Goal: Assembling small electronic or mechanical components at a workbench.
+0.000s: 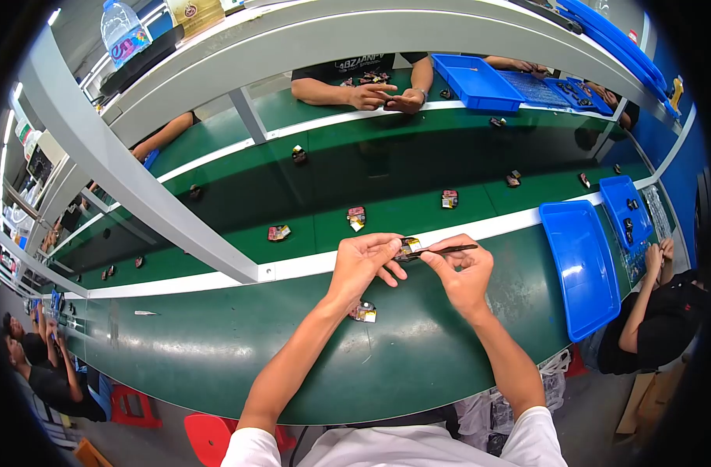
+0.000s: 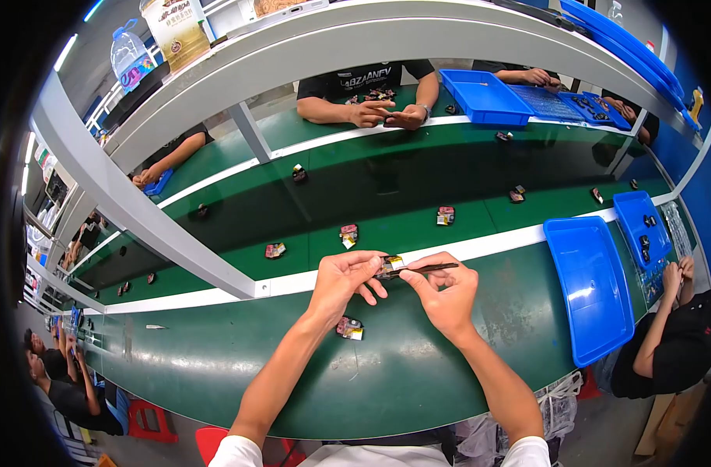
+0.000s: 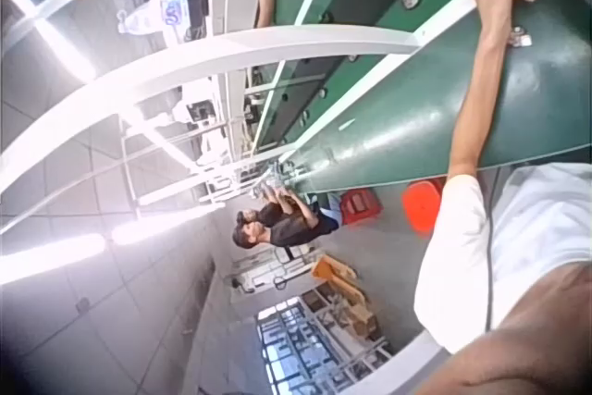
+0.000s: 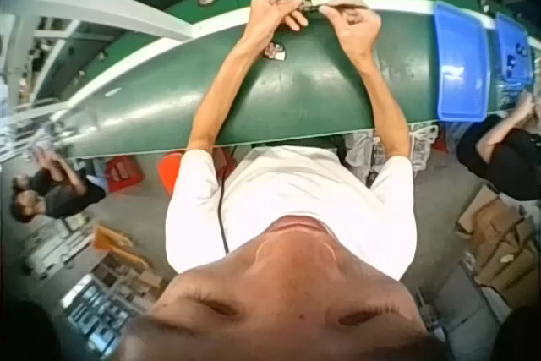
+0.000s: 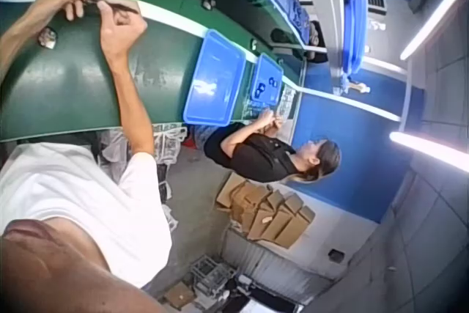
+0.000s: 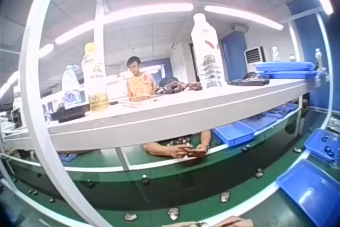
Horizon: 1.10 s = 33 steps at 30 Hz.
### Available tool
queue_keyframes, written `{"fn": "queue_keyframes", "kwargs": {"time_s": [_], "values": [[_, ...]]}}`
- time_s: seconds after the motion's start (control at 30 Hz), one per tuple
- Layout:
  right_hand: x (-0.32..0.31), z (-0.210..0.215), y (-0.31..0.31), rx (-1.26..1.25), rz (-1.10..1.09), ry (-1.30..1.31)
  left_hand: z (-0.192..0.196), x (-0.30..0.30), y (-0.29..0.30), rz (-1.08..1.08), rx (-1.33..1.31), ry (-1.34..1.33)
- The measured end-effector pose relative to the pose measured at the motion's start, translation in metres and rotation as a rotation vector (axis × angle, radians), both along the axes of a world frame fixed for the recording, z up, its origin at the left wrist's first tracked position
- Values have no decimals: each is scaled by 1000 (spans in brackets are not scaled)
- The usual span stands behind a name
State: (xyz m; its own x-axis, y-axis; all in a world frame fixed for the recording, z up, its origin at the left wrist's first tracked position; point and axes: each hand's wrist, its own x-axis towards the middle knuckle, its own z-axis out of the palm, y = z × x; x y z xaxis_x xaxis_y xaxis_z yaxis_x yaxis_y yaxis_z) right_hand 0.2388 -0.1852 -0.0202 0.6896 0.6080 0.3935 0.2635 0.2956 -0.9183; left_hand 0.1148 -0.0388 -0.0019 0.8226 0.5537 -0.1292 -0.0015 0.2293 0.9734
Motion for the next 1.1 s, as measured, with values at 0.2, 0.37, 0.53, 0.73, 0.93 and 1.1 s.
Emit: {"fn": "queue_keyframes", "kwargs": {"time_s": [0.2, 0.37, 0.53, 0.73, 0.93, 1.1], "values": [[1, -3, 0, 18, 7, 28, 0, 2, -3, 15, 49, -29], [2, 0, -2, -8, 9, 12, 1, 4, -2, 25, 94, -22], [6, -5, -2, 25, -34, -83, 1, 7, -1, 5, 80, -25], [5, 0, -2, 4, 27, 17, -1, 5, 2, -39, 96, -23], [10, -1, -2, -13, 61, -19, 0, 6, 2, -60, 132, 21], [15, -4, -5, -32, 50, -115, 0, 9, 0, -59, 118, 40]]}}
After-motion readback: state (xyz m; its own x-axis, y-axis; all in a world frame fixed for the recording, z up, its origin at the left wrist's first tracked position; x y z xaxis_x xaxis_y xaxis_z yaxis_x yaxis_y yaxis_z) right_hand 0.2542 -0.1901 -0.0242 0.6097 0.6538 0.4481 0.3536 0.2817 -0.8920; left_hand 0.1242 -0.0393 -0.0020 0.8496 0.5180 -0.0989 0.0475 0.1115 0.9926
